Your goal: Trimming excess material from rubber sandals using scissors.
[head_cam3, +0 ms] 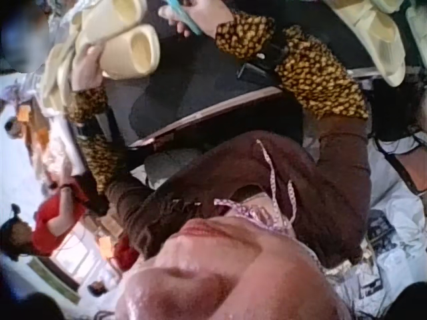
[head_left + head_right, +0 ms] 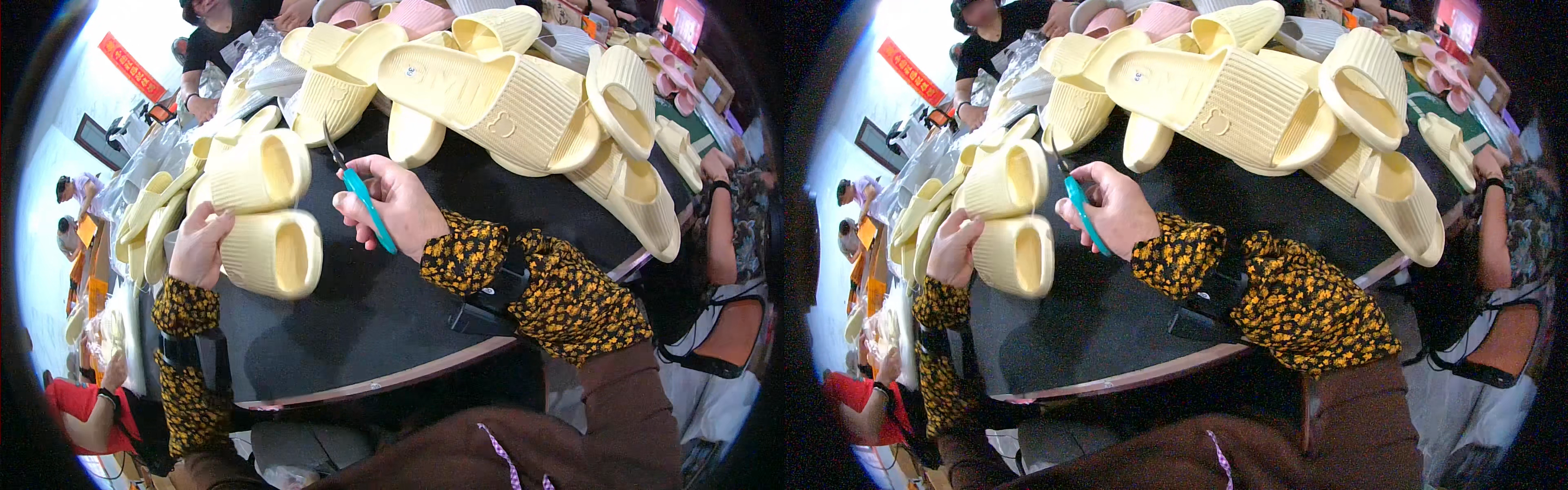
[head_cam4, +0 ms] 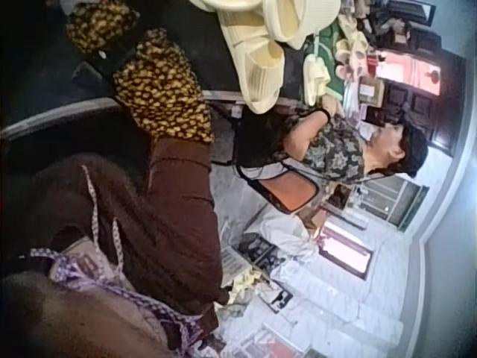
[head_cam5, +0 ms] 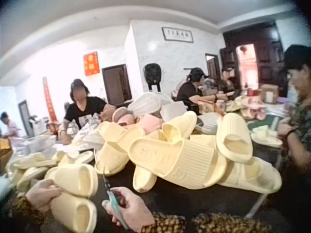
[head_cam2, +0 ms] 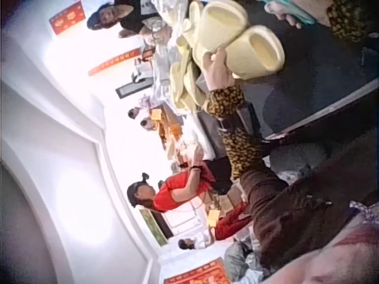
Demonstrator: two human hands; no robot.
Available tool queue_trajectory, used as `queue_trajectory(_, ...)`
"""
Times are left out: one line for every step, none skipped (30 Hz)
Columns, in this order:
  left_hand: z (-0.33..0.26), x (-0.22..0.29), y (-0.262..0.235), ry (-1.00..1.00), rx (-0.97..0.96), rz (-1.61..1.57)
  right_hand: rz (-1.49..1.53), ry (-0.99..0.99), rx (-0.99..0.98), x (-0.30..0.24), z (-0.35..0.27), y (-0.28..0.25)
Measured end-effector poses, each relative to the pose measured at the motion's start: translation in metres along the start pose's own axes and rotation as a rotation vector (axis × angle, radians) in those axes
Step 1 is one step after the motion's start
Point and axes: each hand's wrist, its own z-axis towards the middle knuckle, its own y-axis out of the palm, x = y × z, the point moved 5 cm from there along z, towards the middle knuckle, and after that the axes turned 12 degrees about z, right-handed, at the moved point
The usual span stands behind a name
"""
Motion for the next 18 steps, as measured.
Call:
queue_trajectory(-0.002,0.003,-0.002,0.052,0.052,-0.125,-0.051,-0.036,0.002,-0.002,-0.001,0.001)
queue_trajectory(-0.005,0.005,0.003,0.063,0.023,-0.167,-0.084,-0.085,-0.030,-0.005,-0.002,0.001)
queue_trajectory(-0.009,0.007,0.008,0.071,0.015,-0.196,-0.085,-0.086,-0.020,-0.004,-0.002,0.001)
queue_trajectory(-0.012,0.007,0.012,0.091,0.041,-0.217,-0.146,-0.177,-0.043,-0.007,-0.003,0.003)
queue_trajectory(-0.017,0.007,0.015,0.112,0.068,-0.236,-0.207,-0.270,-0.067,-0.011,-0.005,0.005)
queue_trajectory(-0.021,0.008,0.021,0.112,0.060,-0.238,-0.245,-0.274,-0.081,-0.010,-0.004,0.004)
queue_trajectory(-0.026,0.009,0.024,0.109,0.105,-0.209,-0.248,-0.273,-0.075,-0.007,-0.002,0.001)
queue_trajectory(-0.030,0.008,0.024,0.104,0.156,-0.181,-0.354,-0.365,-0.088,-0.009,-0.001,0.004)
queue_trajectory(-0.031,0.008,0.026,0.101,0.155,-0.184,-0.460,-0.455,-0.102,-0.011,-0.002,0.008)
queue_trajectory(-0.031,0.008,0.026,0.125,0.162,-0.171,-0.495,-0.391,-0.102,-0.008,-0.005,0.008)
queue_trajectory(-0.029,0.006,0.027,0.145,0.161,-0.164,-0.503,-0.380,-0.093,-0.012,-0.009,0.008)
queue_trajectory(-0.028,0.002,0.020,0.145,0.147,-0.118,-0.514,-0.300,-0.120,-0.011,-0.011,0.013)
queue_trajectory(-0.028,-0.002,0.019,0.137,0.153,-0.119,-0.525,-0.219,-0.146,-0.012,-0.014,0.018)
queue_trajectory(-0.026,-0.003,0.025,0.150,0.177,-0.193,-0.614,-0.085,-0.158,-0.014,-0.017,0.021)
queue_trajectory(-0.025,-0.004,0.030,0.162,0.201,-0.267,-0.621,-0.078,-0.157,-0.010,-0.016,0.022)
queue_trajectory(-0.023,-0.009,0.032,0.199,0.209,-0.310,-0.681,-0.065,-0.143,-0.006,-0.016,0.022)
queue_trajectory(-0.023,-0.010,0.037,0.193,0.202,-0.323,-0.746,-0.050,-0.124,-0.005,-0.016,0.019)
queue_trajectory(-0.023,-0.010,0.042,0.185,0.180,-0.340,-0.764,-0.078,-0.120,-0.002,-0.015,0.016)
